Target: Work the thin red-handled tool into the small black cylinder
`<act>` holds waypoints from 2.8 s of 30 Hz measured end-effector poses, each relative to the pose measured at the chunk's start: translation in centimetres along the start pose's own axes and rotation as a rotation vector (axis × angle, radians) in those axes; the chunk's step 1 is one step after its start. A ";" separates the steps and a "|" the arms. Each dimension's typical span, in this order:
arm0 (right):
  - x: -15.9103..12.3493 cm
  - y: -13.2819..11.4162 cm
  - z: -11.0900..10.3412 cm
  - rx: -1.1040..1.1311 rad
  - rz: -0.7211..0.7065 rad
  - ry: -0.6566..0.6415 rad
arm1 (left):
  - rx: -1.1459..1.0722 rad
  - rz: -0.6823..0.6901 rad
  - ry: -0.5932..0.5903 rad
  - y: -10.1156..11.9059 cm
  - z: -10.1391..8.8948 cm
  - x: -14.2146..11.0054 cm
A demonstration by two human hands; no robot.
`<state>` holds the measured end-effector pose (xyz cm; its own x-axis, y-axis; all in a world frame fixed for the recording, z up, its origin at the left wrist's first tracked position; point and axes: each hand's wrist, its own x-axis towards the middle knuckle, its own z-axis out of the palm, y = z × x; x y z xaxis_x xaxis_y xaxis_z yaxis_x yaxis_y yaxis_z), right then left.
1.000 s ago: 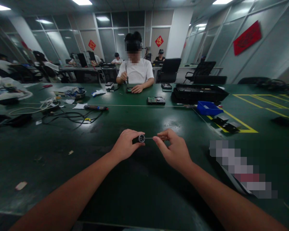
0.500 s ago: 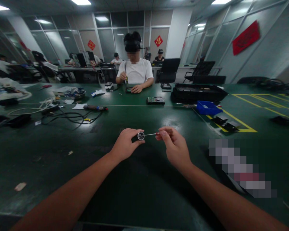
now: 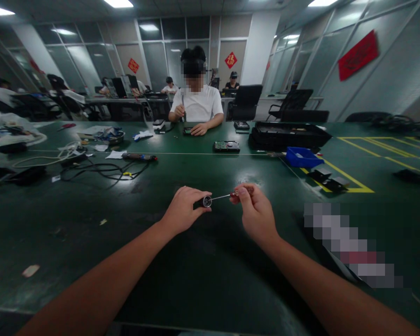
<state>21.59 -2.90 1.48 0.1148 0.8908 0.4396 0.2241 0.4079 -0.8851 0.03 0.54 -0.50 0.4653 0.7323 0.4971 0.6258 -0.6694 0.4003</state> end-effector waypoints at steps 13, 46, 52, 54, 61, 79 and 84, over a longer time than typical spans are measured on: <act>-0.3 -0.5 0.0 -0.130 -0.071 -0.067 | 0.001 -0.026 0.008 0.2 -0.2 -0.1; 0.6 1.1 0.3 0.250 0.169 -0.043 | 0.010 0.013 -0.017 0.0 -0.5 0.1; 1.2 1.8 0.2 0.257 0.223 0.076 | 0.046 -0.017 -0.036 0.0 -0.5 0.3; 0.9 1.4 0.2 0.172 0.151 0.074 | 0.041 -0.023 -0.038 -0.2 -0.3 0.2; -0.3 -0.2 0.1 -0.044 -0.056 -0.010 | 0.036 -0.013 -0.046 -0.1 -0.2 0.1; -0.2 -1.2 -0.5 -0.450 -0.217 -0.145 | 0.080 -0.020 -0.134 -0.9 0.5 0.0; -0.5 -1.2 -0.5 -0.400 -0.210 -0.140 | 0.084 -0.015 -0.130 -0.8 0.5 0.0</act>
<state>21.76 -3.89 2.38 -0.0983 0.8272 0.5533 0.5870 0.4971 -0.6389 -0.13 1.11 -1.17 0.5295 0.7555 0.3857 0.6807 -0.6498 0.3383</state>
